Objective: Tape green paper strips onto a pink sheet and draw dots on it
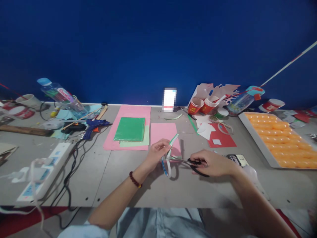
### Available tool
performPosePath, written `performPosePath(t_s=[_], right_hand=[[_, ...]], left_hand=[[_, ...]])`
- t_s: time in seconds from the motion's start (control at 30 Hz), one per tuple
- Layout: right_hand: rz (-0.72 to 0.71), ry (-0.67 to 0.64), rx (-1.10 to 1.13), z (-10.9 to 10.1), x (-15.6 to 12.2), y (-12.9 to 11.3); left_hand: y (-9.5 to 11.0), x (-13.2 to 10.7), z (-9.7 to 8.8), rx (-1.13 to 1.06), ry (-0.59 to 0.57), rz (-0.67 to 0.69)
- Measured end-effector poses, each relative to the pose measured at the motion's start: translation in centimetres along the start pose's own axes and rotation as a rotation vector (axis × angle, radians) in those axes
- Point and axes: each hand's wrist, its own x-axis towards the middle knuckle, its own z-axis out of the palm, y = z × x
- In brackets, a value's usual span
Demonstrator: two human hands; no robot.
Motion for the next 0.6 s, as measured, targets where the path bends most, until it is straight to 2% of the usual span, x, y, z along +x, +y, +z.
performPosePath(t_s=[0.13,0.43,0.6], right_hand=[[-0.048,-0.008,0.010,-0.4,0.5,-0.3],[-0.042,0.050,-0.120,-0.7,0.6,-1.7],[-0.064,0.048,-0.141,-1.5,0.7,-2.2]], left_hand=[[0.5,-0.2,0.1,-0.026,-0.003,-0.019],[0.7,-0.3,0.2,-0.065,0.069,-0.081],[1.2,-0.3,0.2,-0.097,0.067,-0.100]])
